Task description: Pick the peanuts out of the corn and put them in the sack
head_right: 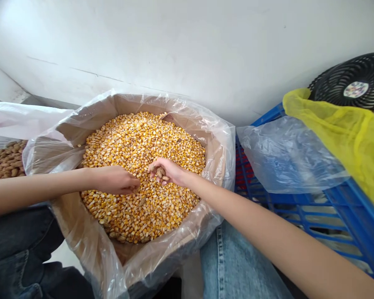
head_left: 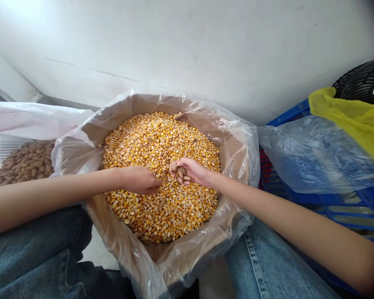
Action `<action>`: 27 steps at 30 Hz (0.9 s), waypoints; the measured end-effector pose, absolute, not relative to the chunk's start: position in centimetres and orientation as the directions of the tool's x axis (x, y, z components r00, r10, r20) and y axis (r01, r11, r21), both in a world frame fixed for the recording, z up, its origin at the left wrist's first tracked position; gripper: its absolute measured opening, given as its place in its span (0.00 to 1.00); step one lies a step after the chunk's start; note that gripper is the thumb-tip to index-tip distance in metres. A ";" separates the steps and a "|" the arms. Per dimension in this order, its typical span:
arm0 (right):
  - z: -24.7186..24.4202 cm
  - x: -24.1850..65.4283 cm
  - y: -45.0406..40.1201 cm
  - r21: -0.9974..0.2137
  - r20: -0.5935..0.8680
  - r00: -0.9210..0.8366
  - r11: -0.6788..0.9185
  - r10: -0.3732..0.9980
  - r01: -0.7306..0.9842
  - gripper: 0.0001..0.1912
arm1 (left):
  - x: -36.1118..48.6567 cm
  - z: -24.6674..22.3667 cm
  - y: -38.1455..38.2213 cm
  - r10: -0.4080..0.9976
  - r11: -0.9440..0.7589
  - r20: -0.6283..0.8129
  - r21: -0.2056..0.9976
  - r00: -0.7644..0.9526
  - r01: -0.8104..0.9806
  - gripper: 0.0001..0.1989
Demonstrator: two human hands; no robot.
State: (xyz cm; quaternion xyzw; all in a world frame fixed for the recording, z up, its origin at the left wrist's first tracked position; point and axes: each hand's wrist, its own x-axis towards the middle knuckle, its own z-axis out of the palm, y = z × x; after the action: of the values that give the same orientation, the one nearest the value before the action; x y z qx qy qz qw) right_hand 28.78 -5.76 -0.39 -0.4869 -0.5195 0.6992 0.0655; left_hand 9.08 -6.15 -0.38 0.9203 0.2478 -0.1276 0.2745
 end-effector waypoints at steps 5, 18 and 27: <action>-0.6 28.7 -6.6 -0.762 -0.645 -0.574 -0.489 0.505 0.425 0.16 | 8.6 1.1 -4.3 0.392 0.030 -0.496 0.849 0.775 0.528 0.13; -1.5 26.4 -10.6 -0.477 -0.342 -0.804 0.648 0.486 0.594 0.10 | 8.5 0.2 -4.3 0.439 0.077 -0.530 0.827 0.725 0.557 0.12; 0.1 29.0 -6.5 -0.653 -0.620 -0.573 -0.758 0.536 -0.002 0.08 | 10.7 -2.1 -7.6 0.295 -0.939 -0.309 0.081 0.904 0.334 0.09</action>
State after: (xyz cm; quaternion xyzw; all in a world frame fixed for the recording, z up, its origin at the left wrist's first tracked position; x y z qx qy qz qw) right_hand 28.98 -6.50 0.12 -0.4329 -0.3084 0.8315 0.1615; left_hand 10.67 -7.59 -2.09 0.9735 0.1614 -0.1479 0.0663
